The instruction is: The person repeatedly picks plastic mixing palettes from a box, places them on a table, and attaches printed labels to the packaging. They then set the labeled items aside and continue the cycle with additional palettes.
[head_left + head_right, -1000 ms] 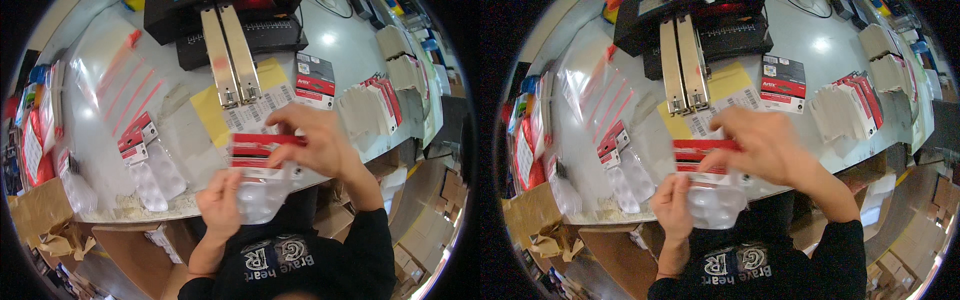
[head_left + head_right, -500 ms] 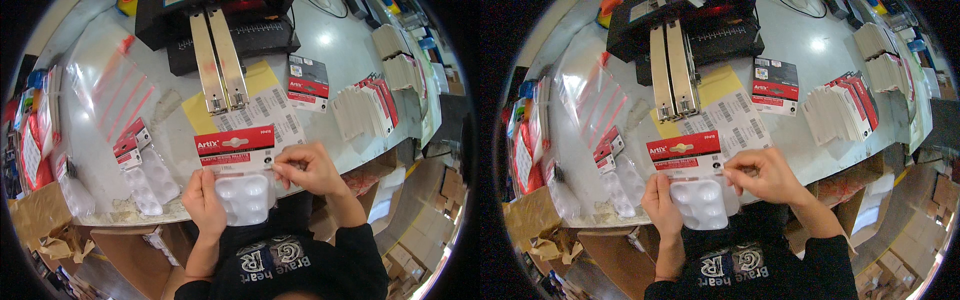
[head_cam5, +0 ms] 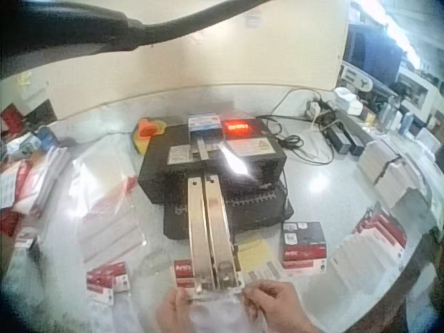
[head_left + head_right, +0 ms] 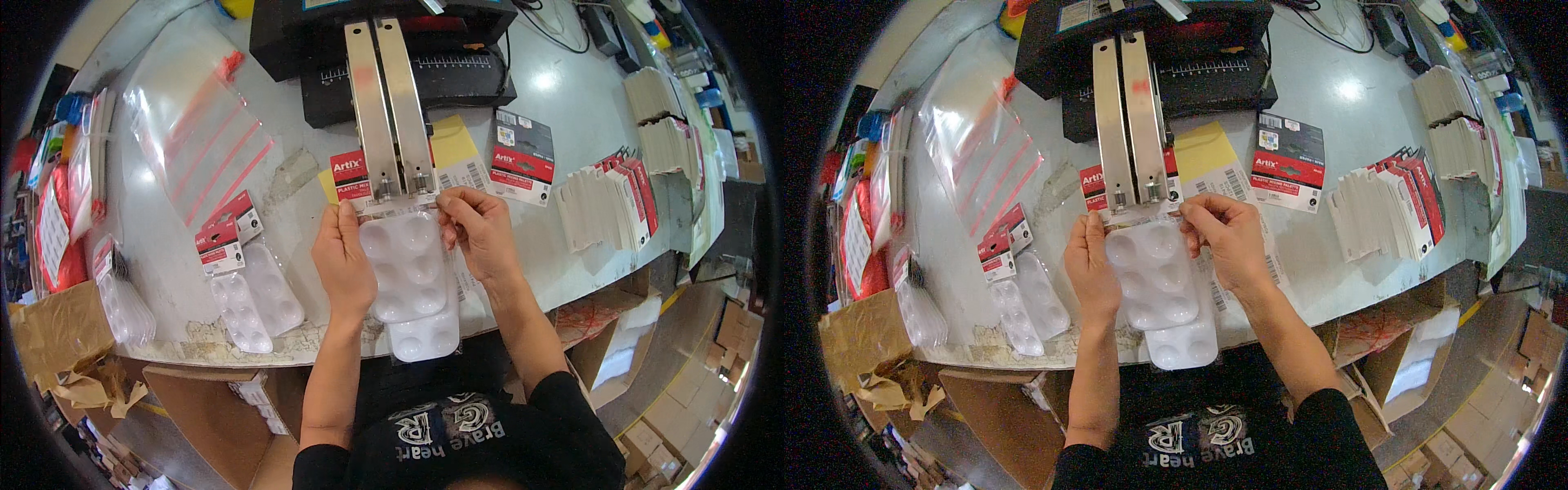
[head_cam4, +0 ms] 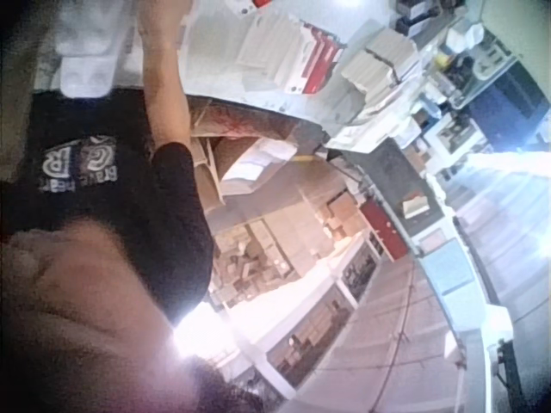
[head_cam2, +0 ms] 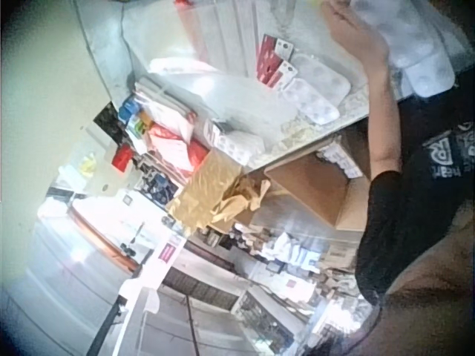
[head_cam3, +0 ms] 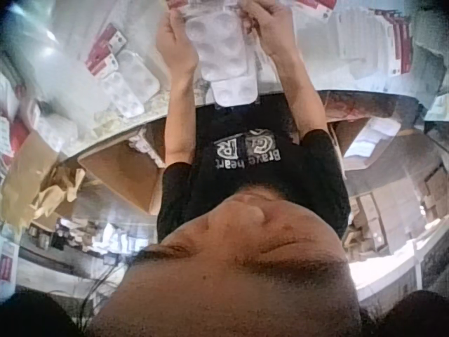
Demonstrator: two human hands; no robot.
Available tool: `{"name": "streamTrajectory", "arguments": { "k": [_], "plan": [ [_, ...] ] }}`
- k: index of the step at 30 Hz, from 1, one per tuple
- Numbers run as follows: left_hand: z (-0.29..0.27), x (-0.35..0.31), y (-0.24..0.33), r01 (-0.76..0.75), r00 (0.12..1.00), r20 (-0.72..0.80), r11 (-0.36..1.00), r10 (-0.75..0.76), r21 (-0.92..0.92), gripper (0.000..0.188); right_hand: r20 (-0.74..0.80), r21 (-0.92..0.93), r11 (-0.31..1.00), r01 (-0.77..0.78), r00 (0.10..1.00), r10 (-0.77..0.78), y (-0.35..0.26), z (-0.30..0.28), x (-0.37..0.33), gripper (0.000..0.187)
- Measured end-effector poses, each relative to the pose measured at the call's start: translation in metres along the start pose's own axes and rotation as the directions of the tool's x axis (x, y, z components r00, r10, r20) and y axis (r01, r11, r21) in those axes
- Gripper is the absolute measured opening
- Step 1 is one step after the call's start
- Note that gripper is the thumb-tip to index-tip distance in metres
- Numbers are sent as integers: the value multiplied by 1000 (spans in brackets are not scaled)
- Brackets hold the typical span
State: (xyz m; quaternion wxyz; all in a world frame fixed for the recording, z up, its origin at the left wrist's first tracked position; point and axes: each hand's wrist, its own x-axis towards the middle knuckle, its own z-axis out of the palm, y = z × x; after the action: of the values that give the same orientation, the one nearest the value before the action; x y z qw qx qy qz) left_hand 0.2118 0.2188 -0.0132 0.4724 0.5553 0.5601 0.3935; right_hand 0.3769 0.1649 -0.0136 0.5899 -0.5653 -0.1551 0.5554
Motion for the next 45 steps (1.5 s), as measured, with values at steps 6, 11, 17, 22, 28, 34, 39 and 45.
{"name": "streamTrajectory", "arguments": {
  "k": [6, 11, 17, 22, 28, 34, 39, 45],
  "plan": [
    [-33, -10, -4, 30, 999, -43, 984, -22, 177, 36, 115, -610, 758, 229, 973, -201, -69, -17, -27, 19],
    [-171, 5, 19, 298, 846, -523, 904, -102, 305, 41, -138, -990, 70, -126, 689, -712, -175, -161, -54, 61],
    [-102, -37, -9, -177, 937, -88, 679, 337, 713, 26, -195, -954, 300, -12, 783, -590, -134, -255, -51, 60],
    [-14, -65, -11, -240, 970, 86, 823, 229, 515, 21, -204, -978, 182, -103, 652, -730, -138, -180, -58, 45],
    [-24, -73, 35, 147, 962, 249, 979, -109, -139, 9, -59, -820, 489, 297, 806, -588, -129, -51, -94, 44],
    [-32, -89, 55, 144, 927, 370, 971, -65, -191, 12, 435, -803, 408, 434, 895, -96, -99, 7, -66, 31],
    [-36, -84, 53, 89, 956, 289, 991, -56, -102, 10, 607, -756, 270, 596, 793, -51, -95, 13, -60, 25],
    [-38, -86, 46, -12, 949, 314, 1000, 9, 9, 10, 688, -704, 242, 668, 726, -1, -98, 7, -53, 27]
  ]
}}
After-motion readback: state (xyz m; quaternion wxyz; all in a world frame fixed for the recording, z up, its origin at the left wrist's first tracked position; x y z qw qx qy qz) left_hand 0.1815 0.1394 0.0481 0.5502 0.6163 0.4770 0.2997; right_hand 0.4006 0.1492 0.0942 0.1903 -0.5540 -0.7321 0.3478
